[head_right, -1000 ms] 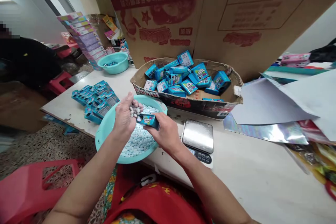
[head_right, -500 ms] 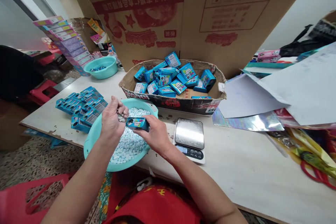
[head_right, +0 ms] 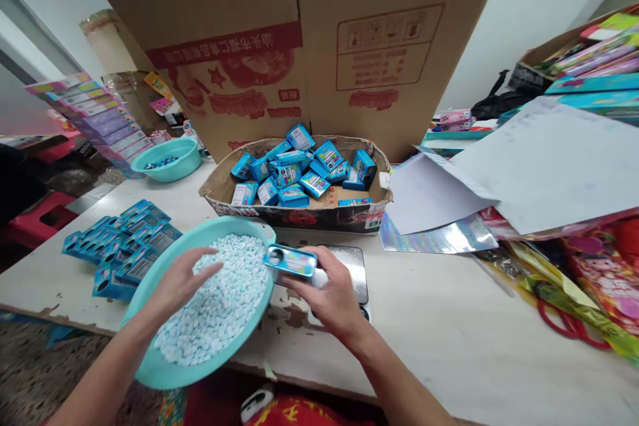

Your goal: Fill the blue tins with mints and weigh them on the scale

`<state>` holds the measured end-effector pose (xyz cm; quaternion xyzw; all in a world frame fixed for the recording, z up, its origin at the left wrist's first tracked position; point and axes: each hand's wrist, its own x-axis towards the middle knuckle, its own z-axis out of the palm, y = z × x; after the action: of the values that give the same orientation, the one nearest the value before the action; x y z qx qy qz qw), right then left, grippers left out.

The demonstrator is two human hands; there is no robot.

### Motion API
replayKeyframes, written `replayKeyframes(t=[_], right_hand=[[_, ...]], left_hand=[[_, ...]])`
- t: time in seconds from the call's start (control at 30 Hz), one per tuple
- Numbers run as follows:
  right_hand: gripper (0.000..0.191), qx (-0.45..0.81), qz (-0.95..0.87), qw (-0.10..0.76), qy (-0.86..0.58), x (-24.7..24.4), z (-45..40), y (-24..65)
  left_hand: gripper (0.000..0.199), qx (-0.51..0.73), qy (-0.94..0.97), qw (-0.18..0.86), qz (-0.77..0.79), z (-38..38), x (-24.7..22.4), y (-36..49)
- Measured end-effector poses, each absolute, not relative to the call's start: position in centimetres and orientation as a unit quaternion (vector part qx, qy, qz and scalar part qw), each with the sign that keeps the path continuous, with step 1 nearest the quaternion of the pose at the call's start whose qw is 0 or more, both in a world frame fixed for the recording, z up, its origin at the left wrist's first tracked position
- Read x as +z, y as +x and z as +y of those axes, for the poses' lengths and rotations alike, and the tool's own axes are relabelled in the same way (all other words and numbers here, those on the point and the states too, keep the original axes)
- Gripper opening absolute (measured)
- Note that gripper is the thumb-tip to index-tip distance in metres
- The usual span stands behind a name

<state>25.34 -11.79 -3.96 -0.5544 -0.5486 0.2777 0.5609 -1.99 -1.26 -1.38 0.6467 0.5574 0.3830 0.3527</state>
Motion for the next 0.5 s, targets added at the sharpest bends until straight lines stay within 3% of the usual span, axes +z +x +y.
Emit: replayKeyframes(t=[0.07, 0.23, 0.3, 0.4, 0.5], right_hand=[[0.036, 0.250, -0.517, 0.559, -0.598, -5.7, -12.6, 27.9], [0.036, 0.216, -0.487, 0.544, -0.649, -10.3, -12.9, 31.4], [0.046, 0.205, -0.475, 0.547, -0.658, -11.4, -13.1, 31.7], [0.067, 0.154, -0.463, 0.568, -0.664, -11.9, -14.1, 32.0], [0.058, 0.107, -0.446, 0.576, -0.676, -11.9, -16.0, 32.6]], left_hand=[[0.031, 0.322, 0.692, 0.276, 0.585, -0.3, -1.7, -2.7], [0.027, 0.358, 0.761, 0.194, 0.505, 4.4, 1.5, 4.5], [0.035, 0.271, 0.824, 0.181, 0.463, 7.2, 2.4, 9.6], [0.063, 0.032, 0.872, 0.115, 0.475, 11.4, 1.9, 16.5], [0.085, -0.057, 0.859, 0.116, 0.496, 14.0, -0.2, 21.0]])
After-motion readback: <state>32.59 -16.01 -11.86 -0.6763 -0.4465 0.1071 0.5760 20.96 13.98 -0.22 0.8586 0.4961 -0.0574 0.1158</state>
